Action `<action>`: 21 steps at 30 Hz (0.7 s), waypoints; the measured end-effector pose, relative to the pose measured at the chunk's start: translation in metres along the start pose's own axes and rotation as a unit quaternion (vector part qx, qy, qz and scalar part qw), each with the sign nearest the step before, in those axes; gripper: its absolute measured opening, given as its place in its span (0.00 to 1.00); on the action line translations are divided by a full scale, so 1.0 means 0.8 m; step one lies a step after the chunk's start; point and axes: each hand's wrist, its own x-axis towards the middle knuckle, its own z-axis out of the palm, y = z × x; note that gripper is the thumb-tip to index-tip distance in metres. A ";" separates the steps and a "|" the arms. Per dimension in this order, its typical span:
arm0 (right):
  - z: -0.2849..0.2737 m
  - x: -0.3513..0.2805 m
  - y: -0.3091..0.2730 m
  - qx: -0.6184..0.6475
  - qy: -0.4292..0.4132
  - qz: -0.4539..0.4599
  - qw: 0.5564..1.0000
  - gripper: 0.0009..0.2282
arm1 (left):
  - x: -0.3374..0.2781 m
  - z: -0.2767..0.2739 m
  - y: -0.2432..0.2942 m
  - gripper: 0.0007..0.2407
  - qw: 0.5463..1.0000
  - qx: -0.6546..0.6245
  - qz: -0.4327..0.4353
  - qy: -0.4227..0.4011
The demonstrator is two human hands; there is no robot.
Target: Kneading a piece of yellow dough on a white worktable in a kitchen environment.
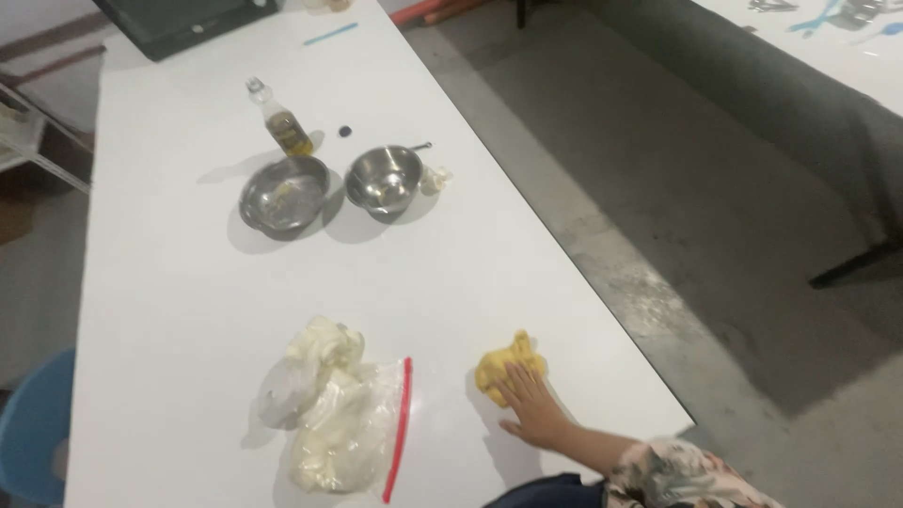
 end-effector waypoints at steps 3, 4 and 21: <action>-0.045 0.054 -0.023 -0.021 -0.055 0.121 0.991 0.34 | -0.045 0.203 -0.078 0.17 0.998 0.004 0.040 0.042; -0.045 0.078 0.006 -0.019 -0.059 0.126 0.990 0.34 | -0.035 0.247 -0.094 0.17 0.997 0.009 0.051 0.057; -0.002 0.107 0.065 0.198 0.130 0.265 0.935 0.21 | -0.052 0.472 -0.254 0.27 0.766 0.350 -0.243 -0.481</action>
